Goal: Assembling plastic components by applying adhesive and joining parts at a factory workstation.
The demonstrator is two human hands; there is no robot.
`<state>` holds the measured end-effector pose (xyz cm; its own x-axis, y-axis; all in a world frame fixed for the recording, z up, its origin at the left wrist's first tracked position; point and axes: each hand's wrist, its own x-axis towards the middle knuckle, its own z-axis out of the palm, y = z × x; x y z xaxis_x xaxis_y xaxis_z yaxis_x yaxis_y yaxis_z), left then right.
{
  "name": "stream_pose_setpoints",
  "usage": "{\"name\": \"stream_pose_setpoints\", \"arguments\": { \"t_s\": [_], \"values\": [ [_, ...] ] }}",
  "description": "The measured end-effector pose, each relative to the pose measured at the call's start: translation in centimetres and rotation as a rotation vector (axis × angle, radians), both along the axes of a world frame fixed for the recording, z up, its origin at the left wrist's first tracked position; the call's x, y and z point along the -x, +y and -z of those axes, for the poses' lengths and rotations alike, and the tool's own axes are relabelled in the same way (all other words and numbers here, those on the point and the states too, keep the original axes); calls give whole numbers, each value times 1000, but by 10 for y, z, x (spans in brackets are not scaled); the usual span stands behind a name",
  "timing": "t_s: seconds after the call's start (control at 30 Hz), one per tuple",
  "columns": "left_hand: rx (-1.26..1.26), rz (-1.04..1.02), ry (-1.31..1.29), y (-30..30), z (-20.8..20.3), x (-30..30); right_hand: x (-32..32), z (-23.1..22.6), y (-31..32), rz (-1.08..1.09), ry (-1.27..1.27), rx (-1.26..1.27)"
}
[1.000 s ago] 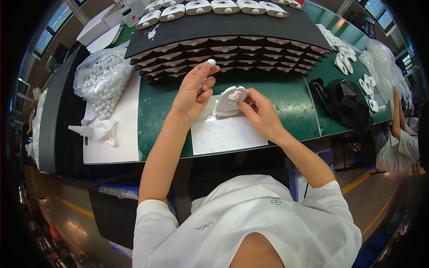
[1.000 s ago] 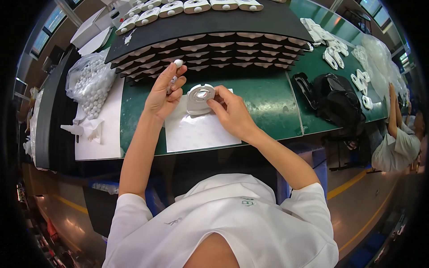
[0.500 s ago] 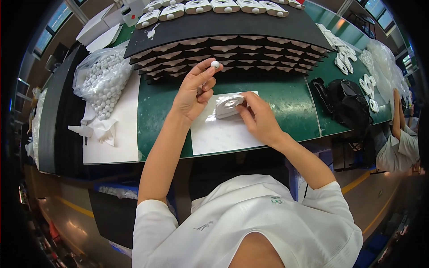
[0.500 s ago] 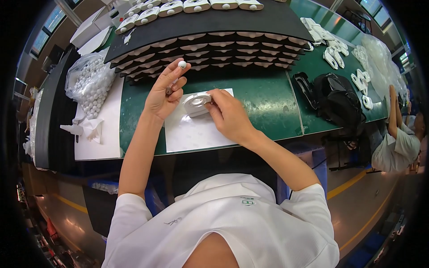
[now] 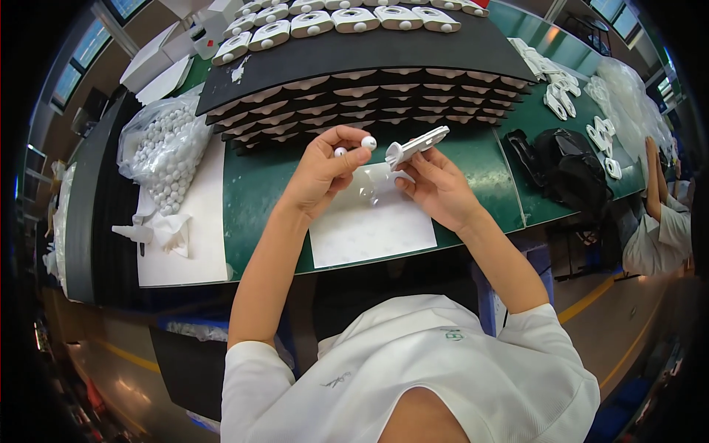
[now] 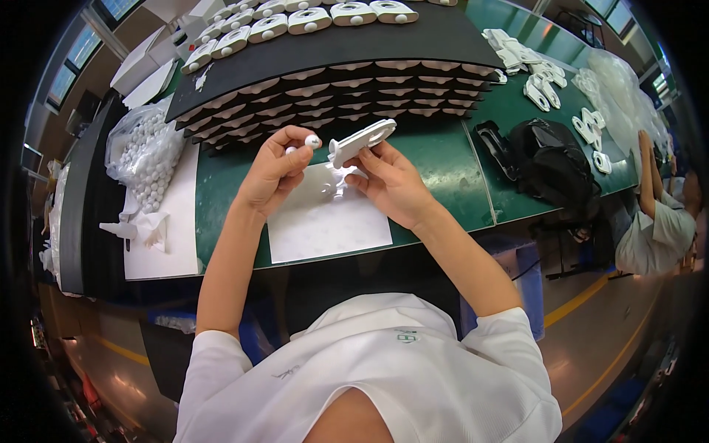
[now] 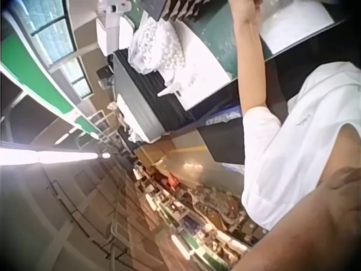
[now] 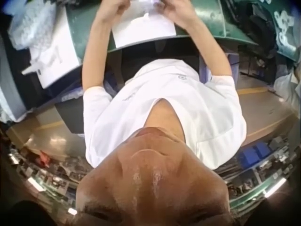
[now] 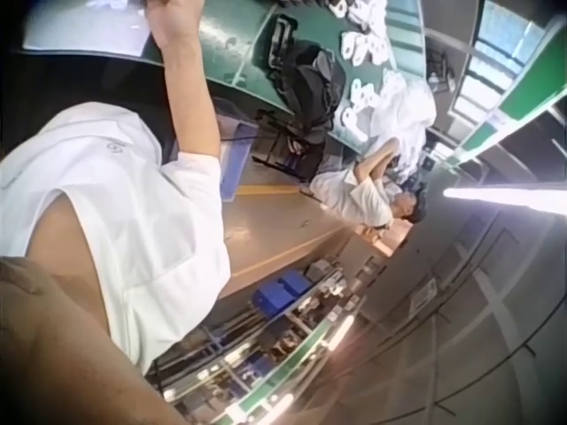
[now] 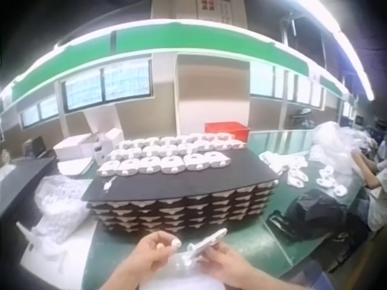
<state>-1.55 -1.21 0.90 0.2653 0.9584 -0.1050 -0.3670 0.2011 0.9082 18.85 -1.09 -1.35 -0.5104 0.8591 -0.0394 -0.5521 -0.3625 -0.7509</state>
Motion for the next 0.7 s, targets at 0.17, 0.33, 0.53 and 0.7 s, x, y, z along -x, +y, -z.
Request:
{"name": "stream_pose_setpoints", "arguments": {
  "t_s": [0.17, 0.33, 0.53, 0.7],
  "values": [
    [-12, -11, 131, -3, -5, -6, 0, -2, 0, 21, 19, 3],
    [-8, -20, 174, -3, -5, -8, 1, -4, -1, 80, -1, -44],
    [-42, -44, 208, -3, -2, -8, 2, -4, -1, 75, -40, -57],
    [-299, -124, 264, -1, 3, -12, 1, -3, -2, 78, -51, -51]
  ]
}}
